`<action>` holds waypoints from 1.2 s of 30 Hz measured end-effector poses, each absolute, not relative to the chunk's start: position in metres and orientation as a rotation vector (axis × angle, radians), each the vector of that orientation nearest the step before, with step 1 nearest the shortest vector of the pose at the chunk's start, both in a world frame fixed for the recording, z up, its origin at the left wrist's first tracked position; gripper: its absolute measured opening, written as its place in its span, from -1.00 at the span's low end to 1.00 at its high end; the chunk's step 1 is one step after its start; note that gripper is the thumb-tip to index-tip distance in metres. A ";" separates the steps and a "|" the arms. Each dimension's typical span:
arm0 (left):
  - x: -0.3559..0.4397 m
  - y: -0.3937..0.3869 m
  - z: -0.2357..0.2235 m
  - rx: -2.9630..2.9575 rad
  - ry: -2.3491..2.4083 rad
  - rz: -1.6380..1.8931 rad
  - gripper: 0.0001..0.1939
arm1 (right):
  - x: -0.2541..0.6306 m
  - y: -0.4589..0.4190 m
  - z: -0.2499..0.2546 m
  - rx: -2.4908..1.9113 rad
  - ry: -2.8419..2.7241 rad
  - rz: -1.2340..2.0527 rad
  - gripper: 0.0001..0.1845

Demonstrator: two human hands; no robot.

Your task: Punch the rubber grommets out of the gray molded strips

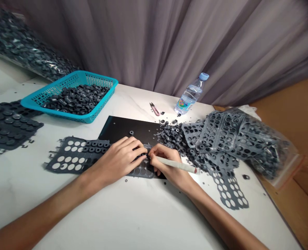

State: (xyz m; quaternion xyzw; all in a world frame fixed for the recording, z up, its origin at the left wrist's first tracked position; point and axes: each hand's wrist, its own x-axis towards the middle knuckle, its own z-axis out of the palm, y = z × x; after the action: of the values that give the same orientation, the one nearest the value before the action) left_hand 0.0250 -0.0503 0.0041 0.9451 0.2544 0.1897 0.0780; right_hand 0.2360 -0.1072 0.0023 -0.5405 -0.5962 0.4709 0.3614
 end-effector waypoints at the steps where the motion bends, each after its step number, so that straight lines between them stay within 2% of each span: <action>1: 0.027 -0.053 0.004 2.844 0.751 0.583 -0.79 | 0.236 -0.108 0.003 -1.404 -1.561 1.189 -0.84; 5: 0.032 -0.061 0.008 2.604 0.876 0.849 -0.76 | 0.235 -0.109 0.004 -1.413 -1.633 1.123 -0.84; 9: 0.024 -0.045 0.020 1.791 1.119 1.132 -0.80 | 0.235 -0.110 -0.001 -1.409 -1.553 1.169 -0.85; 13: 0.010 -0.029 0.026 1.323 0.995 0.970 -0.69 | 0.239 -0.106 -0.007 -1.304 -1.287 1.262 -0.91; 21: 0.020 -0.045 0.022 1.194 0.885 0.639 -0.66 | 0.239 -0.103 -0.008 -1.353 -1.247 1.078 -0.79; 28: 0.023 -0.050 0.018 1.032 0.814 0.605 -0.67 | 0.239 -0.104 -0.007 -1.378 -1.306 1.031 -0.77; 36: 0.021 -0.048 0.019 0.877 0.776 0.581 -0.72 | 0.240 -0.104 -0.008 -1.476 -1.433 0.907 -0.84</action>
State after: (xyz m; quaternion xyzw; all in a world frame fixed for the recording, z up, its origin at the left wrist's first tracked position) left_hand 0.0213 -0.0478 0.0186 0.4078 0.3611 0.2701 0.7940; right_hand 0.2402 -0.1039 -0.0082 -0.5921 -0.5750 0.3638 0.4318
